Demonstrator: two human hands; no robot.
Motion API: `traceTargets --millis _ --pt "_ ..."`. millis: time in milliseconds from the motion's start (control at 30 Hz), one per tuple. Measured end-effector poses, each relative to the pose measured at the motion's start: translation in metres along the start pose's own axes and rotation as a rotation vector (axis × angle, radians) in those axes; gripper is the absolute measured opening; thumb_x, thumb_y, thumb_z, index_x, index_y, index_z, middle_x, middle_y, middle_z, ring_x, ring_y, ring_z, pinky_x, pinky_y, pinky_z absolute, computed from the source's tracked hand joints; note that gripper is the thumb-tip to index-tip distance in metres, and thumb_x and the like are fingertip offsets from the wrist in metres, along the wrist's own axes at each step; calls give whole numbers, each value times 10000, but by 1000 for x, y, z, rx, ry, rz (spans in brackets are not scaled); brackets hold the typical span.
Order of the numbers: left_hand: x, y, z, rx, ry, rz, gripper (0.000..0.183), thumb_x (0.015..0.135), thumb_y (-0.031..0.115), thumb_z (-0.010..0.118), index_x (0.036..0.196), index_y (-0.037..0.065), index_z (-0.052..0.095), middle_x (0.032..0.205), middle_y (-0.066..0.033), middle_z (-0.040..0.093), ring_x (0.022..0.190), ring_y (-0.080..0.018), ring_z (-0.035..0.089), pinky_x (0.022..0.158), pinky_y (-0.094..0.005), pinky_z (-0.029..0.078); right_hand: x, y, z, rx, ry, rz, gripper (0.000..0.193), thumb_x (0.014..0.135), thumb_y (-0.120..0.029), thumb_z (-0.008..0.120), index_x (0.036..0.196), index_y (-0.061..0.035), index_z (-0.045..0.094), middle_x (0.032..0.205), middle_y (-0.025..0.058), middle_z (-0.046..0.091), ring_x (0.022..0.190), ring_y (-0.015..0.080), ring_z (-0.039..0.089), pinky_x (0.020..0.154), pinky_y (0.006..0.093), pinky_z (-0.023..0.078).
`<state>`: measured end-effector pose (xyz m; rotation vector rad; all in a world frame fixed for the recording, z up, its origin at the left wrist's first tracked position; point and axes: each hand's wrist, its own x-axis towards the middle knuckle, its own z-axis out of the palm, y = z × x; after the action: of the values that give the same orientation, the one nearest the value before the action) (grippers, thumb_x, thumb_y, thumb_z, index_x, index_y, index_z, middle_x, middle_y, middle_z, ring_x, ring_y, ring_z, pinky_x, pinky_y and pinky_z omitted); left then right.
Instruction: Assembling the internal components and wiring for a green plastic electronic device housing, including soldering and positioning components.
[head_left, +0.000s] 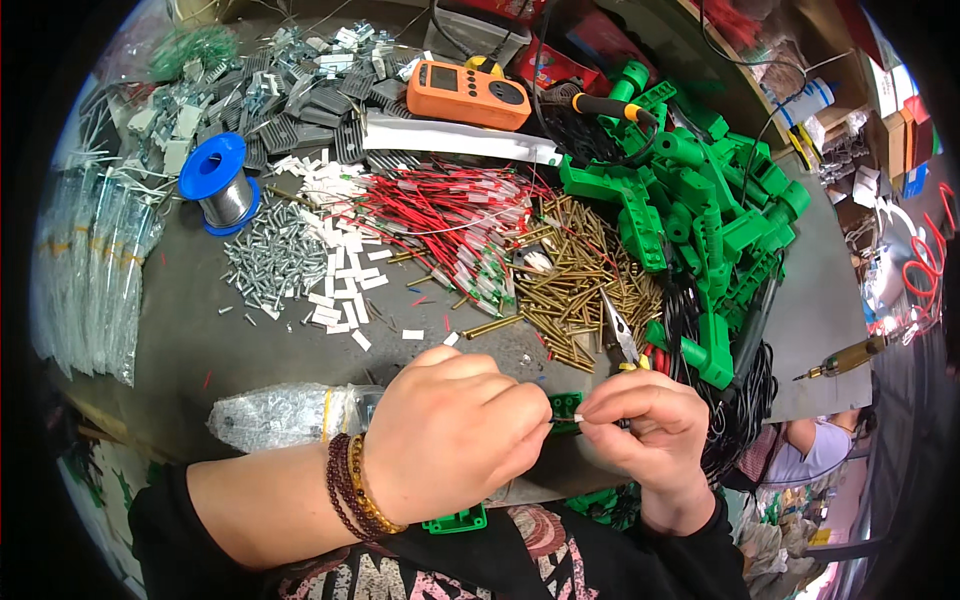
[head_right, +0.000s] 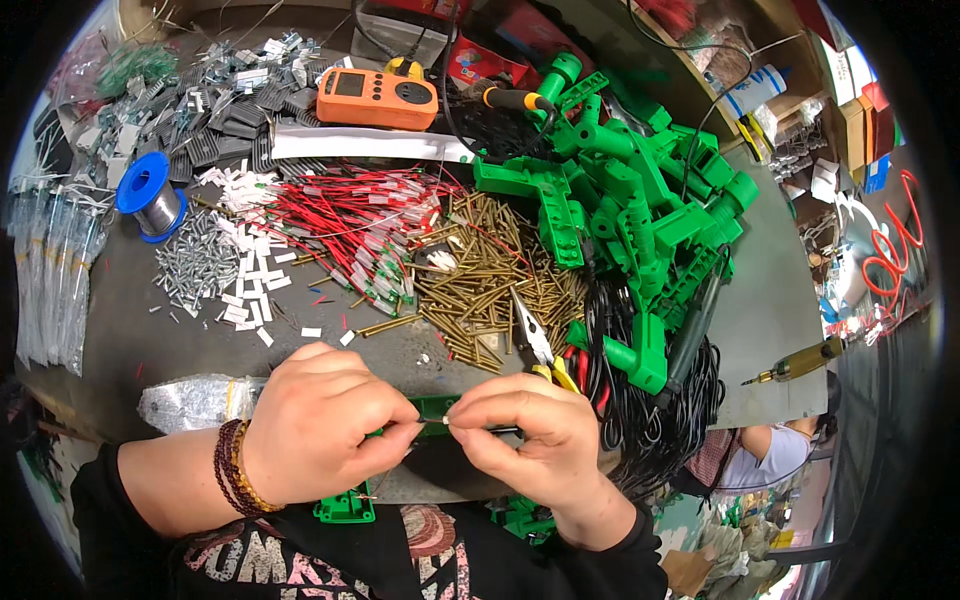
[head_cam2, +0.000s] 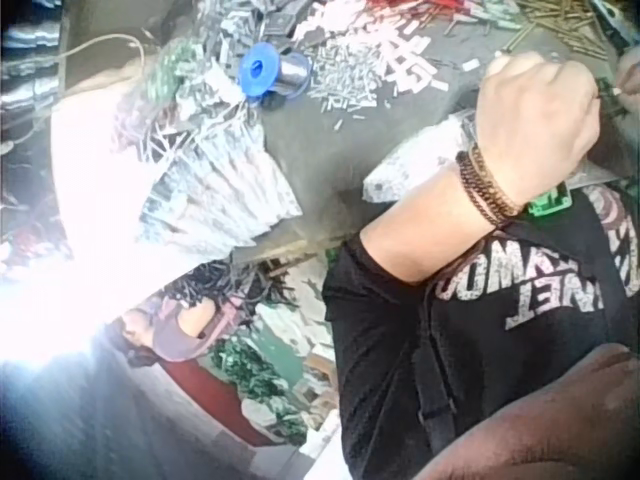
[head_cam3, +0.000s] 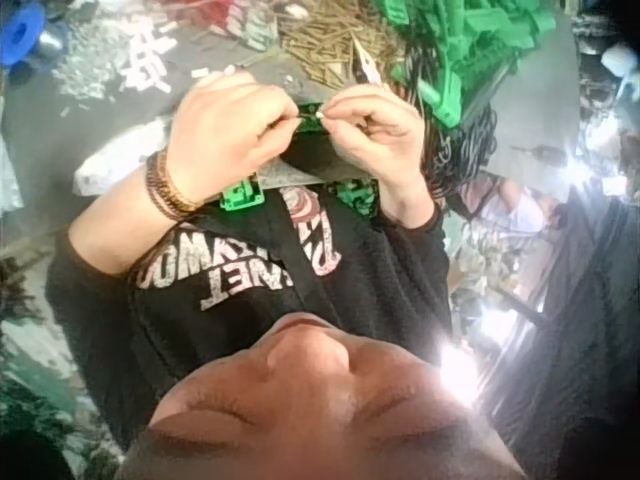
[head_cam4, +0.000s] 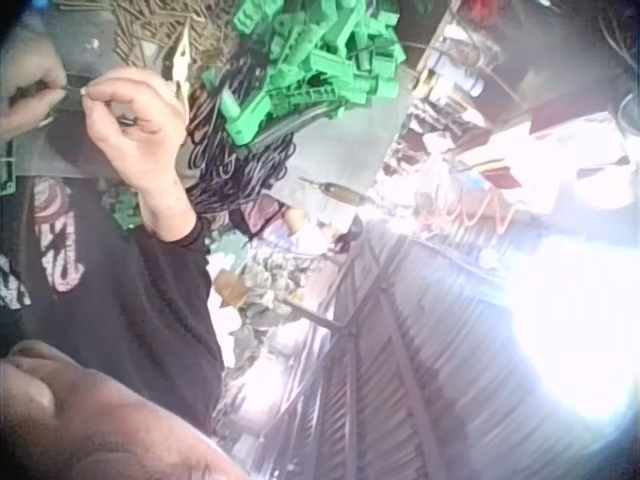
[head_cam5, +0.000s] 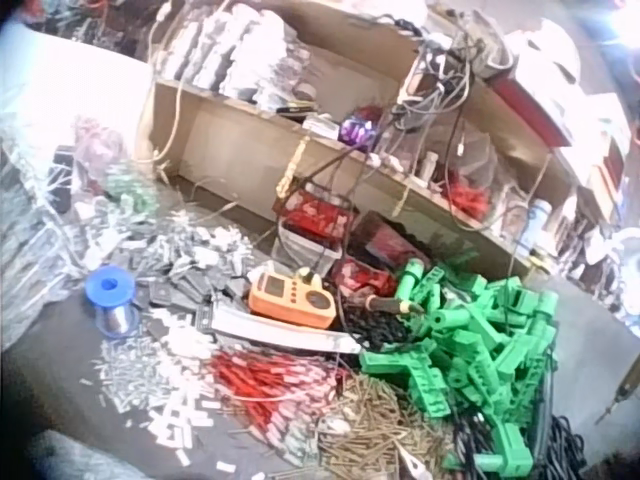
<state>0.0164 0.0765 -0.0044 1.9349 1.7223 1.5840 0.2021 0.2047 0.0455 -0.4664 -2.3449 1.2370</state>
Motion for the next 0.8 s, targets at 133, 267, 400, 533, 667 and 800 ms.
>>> traceTargets --millis 133,267,400,533,667,800 --pt "0 -2 -4 29 -66 37 163 720 133 807 795 132 663 724 6 637 693 -206 607 663 -351 438 7 -2 3 -56 -99 3 141 771 25 767 906 -5 742 929 117 738 843 198 719 735 289 568" --pt "-1 -3 -3 4 -91 65 229 731 140 809 893 106 650 784 -5 652 717 -222 612 693 -363 437 16 -2 -2 7 -194 57 127 775 32 750 896 -1 733 920 107 734 837 200 716 733 289 567" --pt "0 1 -2 -41 -68 54 378 734 117 809 1042 70 595 800 -9 643 725 -236 619 716 -375 427 25 -11 0 -57 -287 13 114 777 36 740 884 2 720 903 105 725 824 201 710 737 295 565" --pt "0 -2 -3 -142 -59 17 425 734 101 811 1084 64 575 804 -7 645 728 -237 623 737 -369 422 31 -13 1 -87 -368 -41 169 766 30 749 927 -6 709 937 99 708 833 225 702 732 309 566" --pt "0 0 -4 -148 -53 -13 465 733 87 812 1130 64 570 789 -3 640 731 -234 623 741 -373 418 23 -16 1 -204 -244 -149 236 758 2 783 978 -22 701 938 99 684 813 256 687 692 328 561" --pt "0 -1 0 -76 -80 12 353 749 130 803 1064 94 647 754 -4 631 744 -225 615 739 -374 412 8 -5 3 -453 -174 -228 208 765 -24 798 931 -18 672 877 110 656 741 279 653 634 343 538"
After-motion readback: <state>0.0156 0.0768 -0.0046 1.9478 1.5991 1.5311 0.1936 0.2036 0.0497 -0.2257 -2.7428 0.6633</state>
